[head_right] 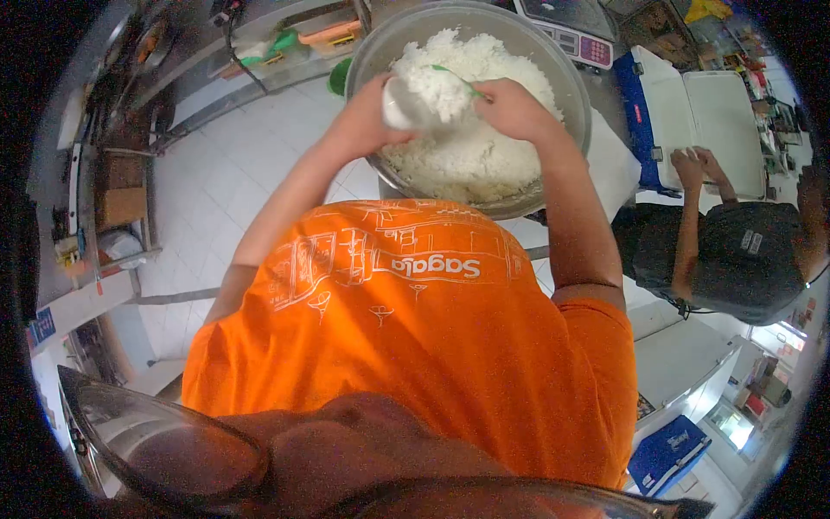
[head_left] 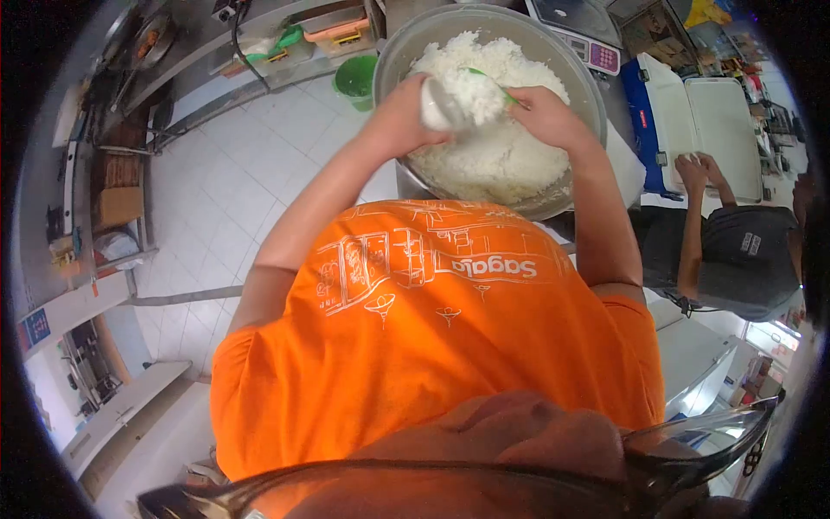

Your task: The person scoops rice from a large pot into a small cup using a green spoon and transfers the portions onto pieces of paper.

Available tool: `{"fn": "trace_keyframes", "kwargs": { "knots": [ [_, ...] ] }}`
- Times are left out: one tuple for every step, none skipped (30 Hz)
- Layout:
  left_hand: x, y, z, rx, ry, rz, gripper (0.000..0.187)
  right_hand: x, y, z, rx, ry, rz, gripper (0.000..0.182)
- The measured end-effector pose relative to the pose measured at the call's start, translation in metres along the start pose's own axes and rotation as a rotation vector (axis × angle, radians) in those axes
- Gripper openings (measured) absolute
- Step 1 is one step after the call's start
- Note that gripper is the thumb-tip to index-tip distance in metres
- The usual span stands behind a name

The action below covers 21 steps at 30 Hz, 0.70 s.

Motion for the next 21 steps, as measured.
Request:
{"fn": "trace_keyframes", "kwargs": {
  "knots": [
    [0.005,-0.011,0.007,-0.001,0.077,-0.037,0.085,-0.017,0.002,0.006,0.132,0.199,0.005,0.038],
    [0.012,-0.02,0.012,-0.002,0.154,-0.072,0.084,-0.042,0.01,0.018,0.266,0.4,0.011,0.041],
    [0.016,-0.025,0.013,-0.003,0.233,-0.107,0.083,-0.062,0.019,0.027,0.397,0.602,0.02,0.043],
    [0.019,-0.026,0.013,-0.015,0.274,-0.093,0.082,-0.072,0.026,0.034,0.405,0.629,0.037,0.045],
    [0.007,-0.022,0.007,-0.025,0.317,-0.083,0.081,-0.087,0.019,0.045,0.409,0.657,0.05,0.046],
    [0.004,-0.021,0.007,-0.038,0.357,-0.072,0.08,-0.092,0.02,0.048,0.415,0.681,0.066,0.048],
    [0.001,-0.019,0.006,0.018,0.371,-0.053,0.08,-0.09,0.026,0.042,0.47,0.61,0.078,0.041],
    [-0.005,-0.015,0.008,0.072,0.385,-0.037,0.079,-0.08,0.031,0.037,0.537,0.513,0.024,0.039],
    [-0.008,-0.012,0.009,0.125,0.402,-0.021,0.079,-0.064,0.038,0.031,0.602,0.415,-0.029,0.038],
    [-0.008,-0.009,0.009,0.148,0.394,-0.015,0.079,-0.054,0.046,0.024,0.665,0.317,-0.082,0.037],
    [-0.009,-0.006,0.009,0.171,0.387,-0.008,0.079,-0.044,0.052,0.023,0.581,0.189,-0.05,0.035],
    [-0.005,-0.004,0.008,0.195,0.38,-0.001,0.079,-0.039,0.061,0.022,0.497,0.061,-0.02,0.033],
    [0.0,-0.002,0.008,0.177,0.373,0.017,0.08,-0.037,0.065,0.024,0.411,-0.067,0.009,0.033],
    [0.005,0.0,0.007,0.159,0.365,0.033,0.08,-0.036,0.063,0.032,0.363,-0.095,0.017,0.031],
    [0.008,0.002,0.007,0.14,0.357,0.047,0.081,-0.034,0.057,0.045,0.314,-0.125,0.024,0.03],
    [0.01,0.001,0.009,0.105,0.304,0.031,0.08,-0.035,0.053,0.055,0.263,-0.156,0.034,0.03],
    [0.012,0.0,0.012,0.07,0.251,0.013,0.08,-0.037,0.049,0.06,0.227,-0.119,0.059,0.03],
    [0.012,0.0,0.015,0.038,0.199,-0.005,0.08,-0.038,0.041,0.062,0.19,-0.08,0.083,0.03],
    [0.012,-0.001,0.017,0.033,0.183,0.002,0.079,-0.038,0.035,0.062,0.153,-0.04,0.106,0.03],
    [0.011,-0.003,0.017,0.029,0.166,0.011,0.078,-0.039,0.027,0.061,0.103,-0.005,0.101,0.03],
    [0.011,-0.007,0.018,0.027,0.148,0.021,0.077,-0.038,0.02,0.06,0.055,0.031,0.095,0.03]
  ]
}}
Point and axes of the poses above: each hand's wrist, its own y-axis away from the middle knuckle, its own z-axis out of the palm, x = y × z, the point moved 4 cm from there along -y, towards the middle knuckle, and after that the axes turned 11 degrees about -x, right-handed, at the moved point
